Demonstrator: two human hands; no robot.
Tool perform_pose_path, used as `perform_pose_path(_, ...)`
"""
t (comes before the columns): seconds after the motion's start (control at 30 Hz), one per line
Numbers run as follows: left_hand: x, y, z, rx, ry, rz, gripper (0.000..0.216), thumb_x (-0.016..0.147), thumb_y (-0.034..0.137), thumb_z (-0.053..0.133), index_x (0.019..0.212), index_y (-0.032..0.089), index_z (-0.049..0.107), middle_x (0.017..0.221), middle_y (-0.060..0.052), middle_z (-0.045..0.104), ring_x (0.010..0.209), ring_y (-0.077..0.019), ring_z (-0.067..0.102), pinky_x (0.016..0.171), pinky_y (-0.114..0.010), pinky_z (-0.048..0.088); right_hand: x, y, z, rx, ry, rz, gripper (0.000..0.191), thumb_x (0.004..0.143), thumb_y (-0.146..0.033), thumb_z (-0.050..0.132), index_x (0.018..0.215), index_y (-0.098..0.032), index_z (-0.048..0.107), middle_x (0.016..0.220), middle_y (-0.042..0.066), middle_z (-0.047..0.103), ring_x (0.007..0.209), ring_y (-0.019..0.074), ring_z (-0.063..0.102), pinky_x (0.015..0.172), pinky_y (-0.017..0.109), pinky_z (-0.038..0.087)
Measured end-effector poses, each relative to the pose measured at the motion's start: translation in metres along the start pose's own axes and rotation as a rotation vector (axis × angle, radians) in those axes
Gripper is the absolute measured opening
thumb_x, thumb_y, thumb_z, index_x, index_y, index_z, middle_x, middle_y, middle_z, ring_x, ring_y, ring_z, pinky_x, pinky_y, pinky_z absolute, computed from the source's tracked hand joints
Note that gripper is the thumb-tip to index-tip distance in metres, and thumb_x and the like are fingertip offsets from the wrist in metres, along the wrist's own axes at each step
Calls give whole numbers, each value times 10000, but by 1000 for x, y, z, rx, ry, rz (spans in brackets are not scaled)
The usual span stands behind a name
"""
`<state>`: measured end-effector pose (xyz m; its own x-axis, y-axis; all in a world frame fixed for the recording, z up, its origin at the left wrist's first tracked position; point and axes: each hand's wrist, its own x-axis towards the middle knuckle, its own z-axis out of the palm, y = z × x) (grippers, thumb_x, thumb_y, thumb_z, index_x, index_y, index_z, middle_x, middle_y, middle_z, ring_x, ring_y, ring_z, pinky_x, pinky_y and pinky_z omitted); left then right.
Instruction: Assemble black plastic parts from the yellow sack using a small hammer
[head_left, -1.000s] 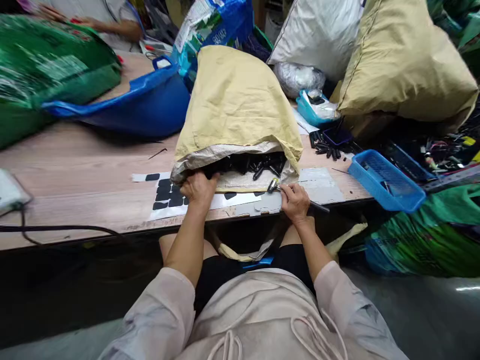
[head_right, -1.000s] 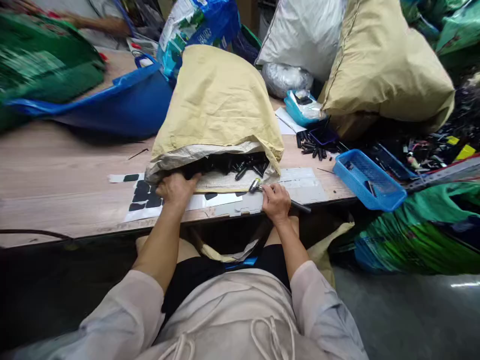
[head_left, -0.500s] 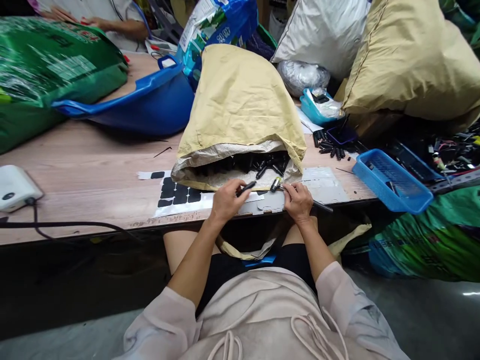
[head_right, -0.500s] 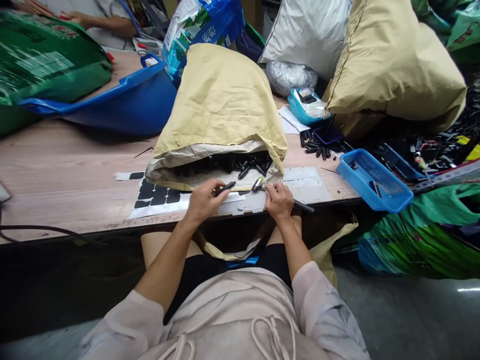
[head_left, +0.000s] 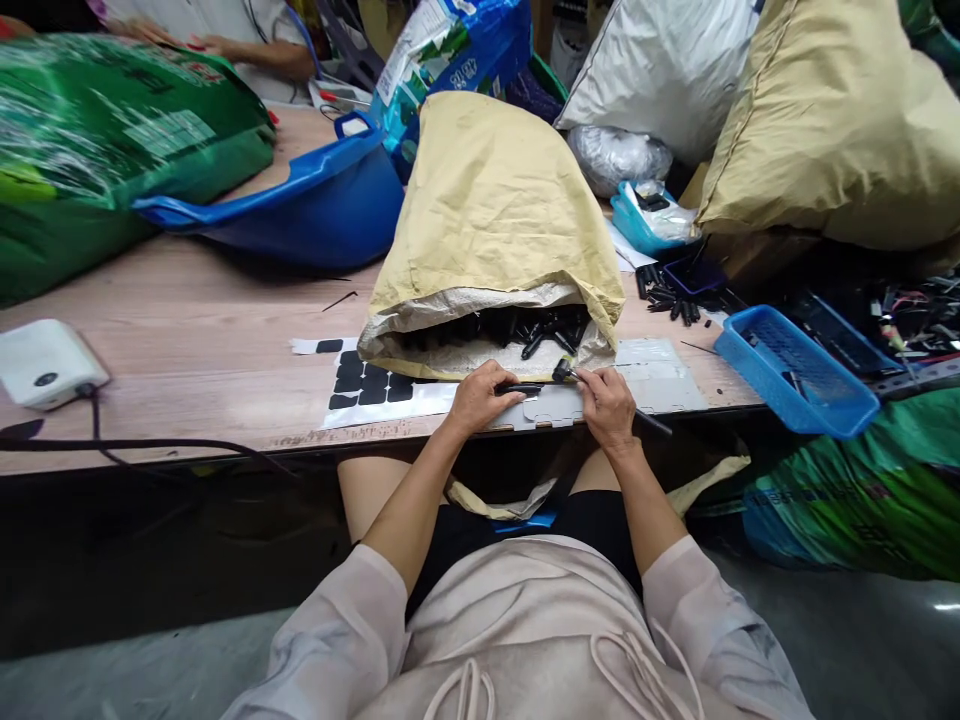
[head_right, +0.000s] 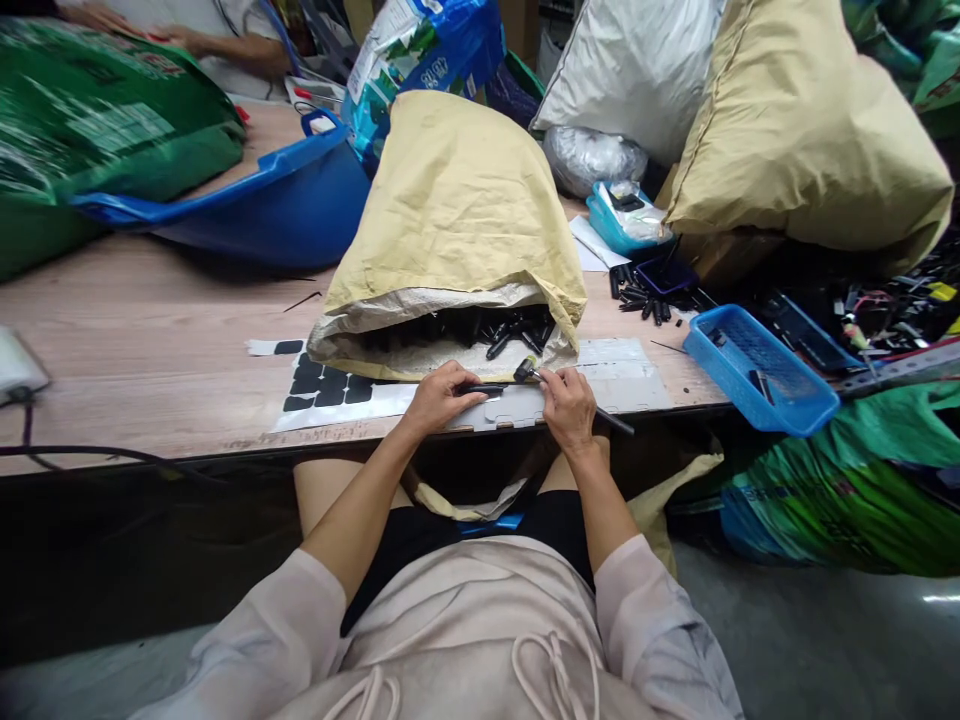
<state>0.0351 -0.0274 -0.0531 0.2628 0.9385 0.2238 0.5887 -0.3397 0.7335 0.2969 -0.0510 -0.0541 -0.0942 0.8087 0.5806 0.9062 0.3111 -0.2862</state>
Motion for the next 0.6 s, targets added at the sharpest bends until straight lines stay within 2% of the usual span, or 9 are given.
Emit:
perform_pose_path(0.1,0,1,0,-17,-18,-14,187,829,329,807,978,216,797,909,-18,641,802,-179,614,747,-300,474,0,-18,-9,179,23,28,323,1068,-317,490,1244,-247,751,981,68,682,927,200,652,838,312,539)
perform_pose_path(0.23,1,1,0,-26,-26,-32,188,837,325,801,995,223,804,908,-15,636,800,-175,614,743,-295,469,1,-48,-18,341,-29,-17,323,1077,-310,491,1284,-244,730,1041,73,712,977,192,691,886,306,565)
perform_pose_path(0.43,0,3,0,-23,-36,-30,202,835,315,811,1018,228,809,883,-6,625,806,-175,608,765,-294,470,2,-65,-20,234,-28,-120,336,1066,-222,499,1297,-256,740,986,55,706,919,162,679,830,252,544)
perform_pose_path(0.6,0,4,0,-28,-31,-40,195,848,308,795,1029,237,813,861,-3,615,808,-174,603,762,-290,470,0,-62,-14,84,-138,-154,360,1046,-174,498,1260,-282,766,934,40,694,882,151,656,772,223,515)
